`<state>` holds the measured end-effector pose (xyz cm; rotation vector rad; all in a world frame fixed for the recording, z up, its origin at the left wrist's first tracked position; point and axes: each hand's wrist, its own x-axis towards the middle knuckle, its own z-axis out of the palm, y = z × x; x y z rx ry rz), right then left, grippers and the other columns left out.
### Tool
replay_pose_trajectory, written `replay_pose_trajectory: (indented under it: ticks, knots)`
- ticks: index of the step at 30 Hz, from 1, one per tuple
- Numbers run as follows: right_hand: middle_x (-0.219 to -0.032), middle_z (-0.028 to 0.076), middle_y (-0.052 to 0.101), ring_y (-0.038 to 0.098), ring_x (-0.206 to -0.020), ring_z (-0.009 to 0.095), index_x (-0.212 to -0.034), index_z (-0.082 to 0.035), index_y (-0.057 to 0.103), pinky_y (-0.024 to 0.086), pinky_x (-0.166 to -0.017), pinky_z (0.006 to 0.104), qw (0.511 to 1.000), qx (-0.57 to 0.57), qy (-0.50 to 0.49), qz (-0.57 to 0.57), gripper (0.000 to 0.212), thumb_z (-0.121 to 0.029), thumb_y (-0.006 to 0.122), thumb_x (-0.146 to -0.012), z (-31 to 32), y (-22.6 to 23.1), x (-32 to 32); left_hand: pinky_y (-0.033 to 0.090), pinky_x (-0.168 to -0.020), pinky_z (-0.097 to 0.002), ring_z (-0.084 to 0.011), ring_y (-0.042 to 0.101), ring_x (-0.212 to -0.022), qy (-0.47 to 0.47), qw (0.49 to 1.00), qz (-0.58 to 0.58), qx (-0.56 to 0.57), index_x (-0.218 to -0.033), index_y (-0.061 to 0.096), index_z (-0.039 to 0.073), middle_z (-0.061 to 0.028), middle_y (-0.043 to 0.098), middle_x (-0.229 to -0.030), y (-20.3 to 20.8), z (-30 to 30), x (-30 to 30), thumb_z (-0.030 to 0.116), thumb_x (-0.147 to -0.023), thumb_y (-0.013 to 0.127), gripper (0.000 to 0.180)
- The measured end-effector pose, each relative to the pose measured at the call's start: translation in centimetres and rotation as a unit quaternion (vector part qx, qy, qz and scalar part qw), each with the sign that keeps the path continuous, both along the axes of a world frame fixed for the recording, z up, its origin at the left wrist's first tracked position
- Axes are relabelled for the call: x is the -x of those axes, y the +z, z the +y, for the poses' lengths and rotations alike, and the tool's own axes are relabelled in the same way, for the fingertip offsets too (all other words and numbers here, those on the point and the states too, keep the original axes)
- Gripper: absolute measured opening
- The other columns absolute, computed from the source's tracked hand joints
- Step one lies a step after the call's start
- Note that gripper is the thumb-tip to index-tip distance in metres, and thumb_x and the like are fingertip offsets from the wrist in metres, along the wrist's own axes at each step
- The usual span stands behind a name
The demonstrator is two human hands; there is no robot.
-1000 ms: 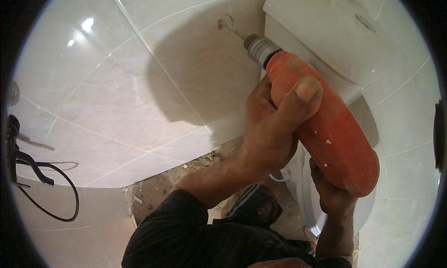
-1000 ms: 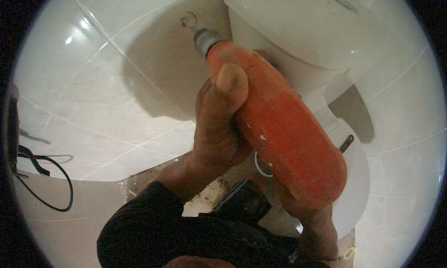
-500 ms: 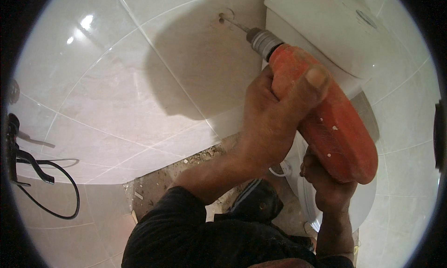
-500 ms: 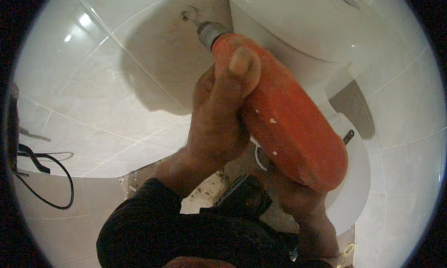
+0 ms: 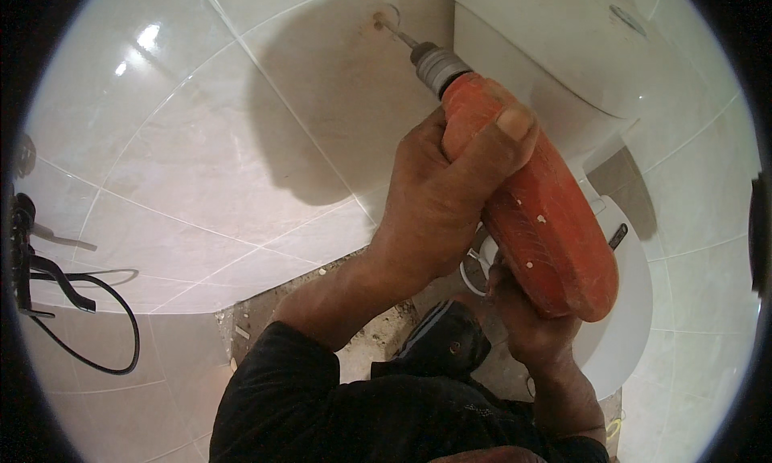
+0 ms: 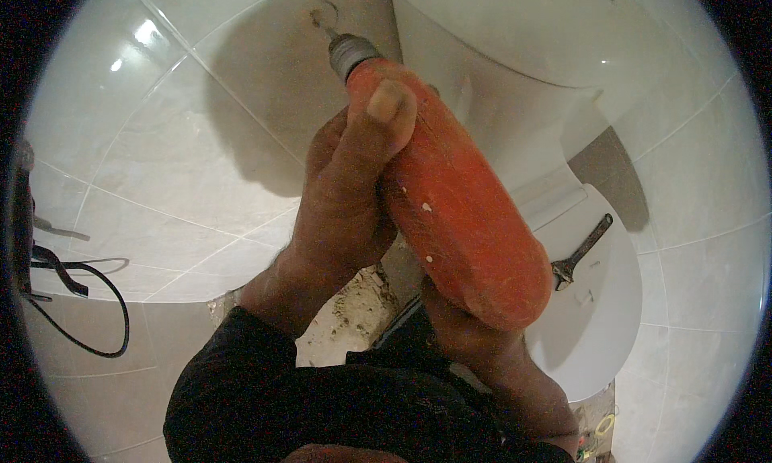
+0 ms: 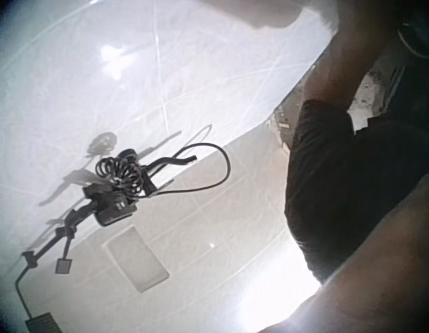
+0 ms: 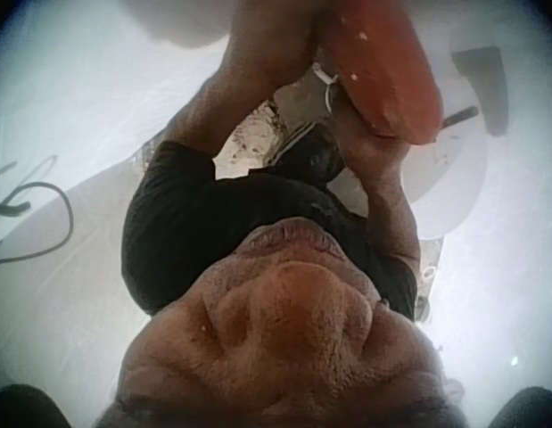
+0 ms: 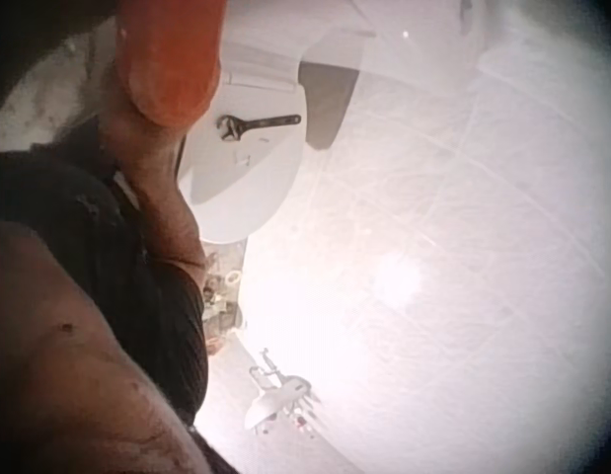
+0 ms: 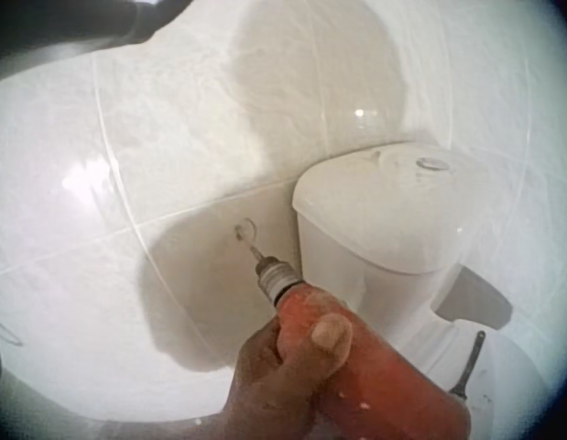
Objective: The person drills a hole into a tiled bathroom wall using a power drill and then hammers a wall plug into the hole.
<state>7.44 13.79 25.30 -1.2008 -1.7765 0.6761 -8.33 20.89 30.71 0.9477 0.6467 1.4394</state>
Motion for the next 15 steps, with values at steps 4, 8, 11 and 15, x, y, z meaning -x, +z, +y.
replay_pose_trajectory:
  ticks: [4,8,11,15]
  knots:
    - [-0.103,0.013,0.073,0.072,-0.095,0.026,-0.117,-0.001,0.067,0.057,-0.081,0.0382,0.984,-0.136,0.009,-0.113,0.032,-0.002,0.072,-0.085,0.6,0.7,-0.9,0.053,-0.078,-0.0311,-0.0134,0.059,-0.088,-0.026,0.998,-0.055,-0.006,-0.118,0.056,-0.001,-0.0080,0.061,-0.102,-1.0,0.4,0.2,0.048,-0.093,0.071,0.057]
    - [-0.110,0.016,0.073,0.072,-0.102,0.031,-0.120,-0.001,0.068,0.056,-0.086,0.0409,0.989,-0.115,-0.009,-0.090,0.035,-0.003,0.075,-0.085,0.8,0.8,-1.1,0.053,-0.078,-0.0323,-0.0155,0.061,-0.089,-0.067,0.989,-0.131,-0.010,-0.121,0.054,-0.001,-0.0090,0.060,-0.103,-1.8,0.9,-0.4,0.047,-0.093,0.069,0.058]
    - [-0.112,0.016,0.073,0.072,-0.103,0.033,-0.120,-0.002,0.068,0.055,-0.088,0.0418,0.996,-0.068,0.000,-0.055,0.037,-0.003,0.077,-0.084,0.9,2.3,-1.3,0.054,-0.079,-0.0326,-0.0162,0.062,-0.090,-0.080,0.984,-0.154,-0.025,-0.123,0.053,-0.001,-0.0096,0.060,-0.104,-2.3,1.2,-0.6,0.048,-0.093,0.068,0.059]
    - [-0.112,0.015,0.073,0.071,-0.103,0.032,-0.120,-0.002,0.067,0.055,-0.088,0.0412,0.988,-0.109,-0.030,-0.105,0.042,-0.007,0.080,-0.080,0.9,2.2,-2.6,0.054,-0.082,-0.0382,-0.0199,0.063,-0.093,-0.086,0.981,-0.163,-0.052,-0.126,0.051,0.001,-0.0117,0.060,-0.106,-2.2,1.7,-1.2,0.055,-0.091,0.068,0.067]
